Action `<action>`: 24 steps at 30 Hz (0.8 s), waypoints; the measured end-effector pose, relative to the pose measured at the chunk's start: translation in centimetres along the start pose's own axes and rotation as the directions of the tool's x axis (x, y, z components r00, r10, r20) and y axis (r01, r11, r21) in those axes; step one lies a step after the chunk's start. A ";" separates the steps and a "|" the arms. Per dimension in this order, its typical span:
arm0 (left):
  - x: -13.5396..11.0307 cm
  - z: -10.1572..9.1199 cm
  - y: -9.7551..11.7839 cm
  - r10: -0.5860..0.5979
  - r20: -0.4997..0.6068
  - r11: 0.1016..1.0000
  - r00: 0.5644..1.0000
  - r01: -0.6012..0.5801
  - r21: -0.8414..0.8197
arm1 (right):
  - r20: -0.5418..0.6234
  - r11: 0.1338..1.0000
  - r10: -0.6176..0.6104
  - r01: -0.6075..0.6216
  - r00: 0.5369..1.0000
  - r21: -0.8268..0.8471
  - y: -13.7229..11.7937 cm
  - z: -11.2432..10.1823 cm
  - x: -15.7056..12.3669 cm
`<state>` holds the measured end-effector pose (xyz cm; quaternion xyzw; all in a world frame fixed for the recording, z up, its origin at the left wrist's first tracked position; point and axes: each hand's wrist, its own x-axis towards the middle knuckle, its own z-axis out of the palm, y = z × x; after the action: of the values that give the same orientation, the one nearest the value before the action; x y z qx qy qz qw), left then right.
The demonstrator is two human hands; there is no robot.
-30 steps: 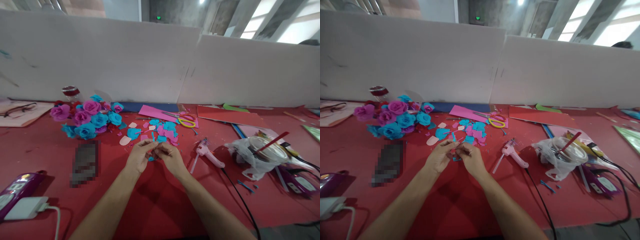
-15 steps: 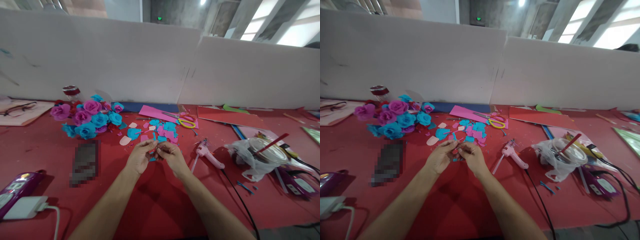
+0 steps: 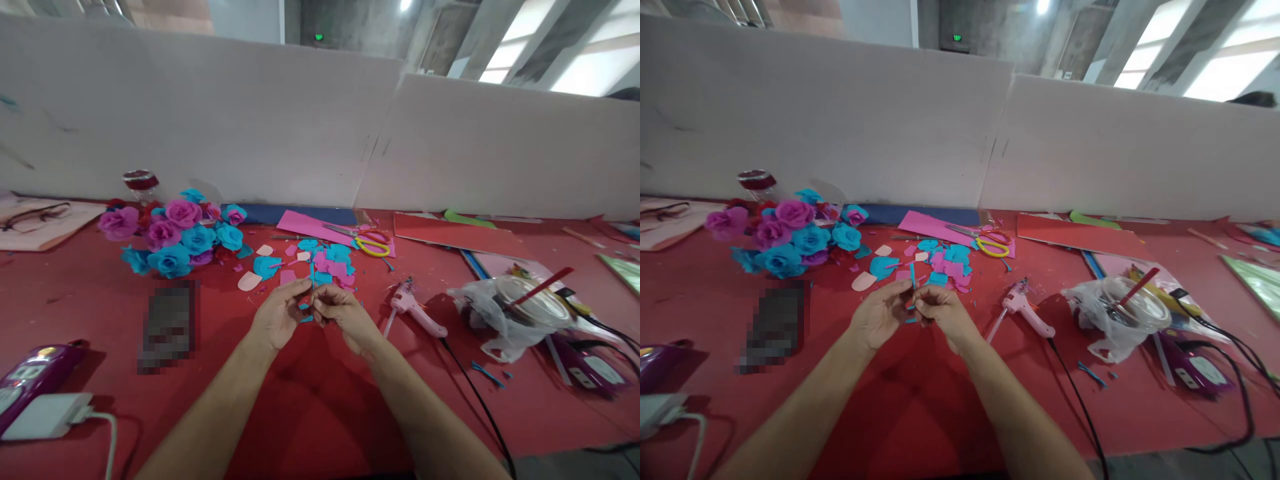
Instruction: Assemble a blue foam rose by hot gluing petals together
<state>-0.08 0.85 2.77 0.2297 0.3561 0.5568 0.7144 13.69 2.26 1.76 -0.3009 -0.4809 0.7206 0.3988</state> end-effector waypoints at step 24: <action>0.0 0.3 -0.8 0.253 0.024 0.942 0.967 -0.252 0.221 | -0.212 0.981 -0.179 0.158 0.961 -0.113 -0.7 -1.0 0.4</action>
<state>0.65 0.66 2.41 0.3507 0.3853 0.6008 0.6062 14.50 3.23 2.04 -0.3558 -0.4913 0.6222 0.4949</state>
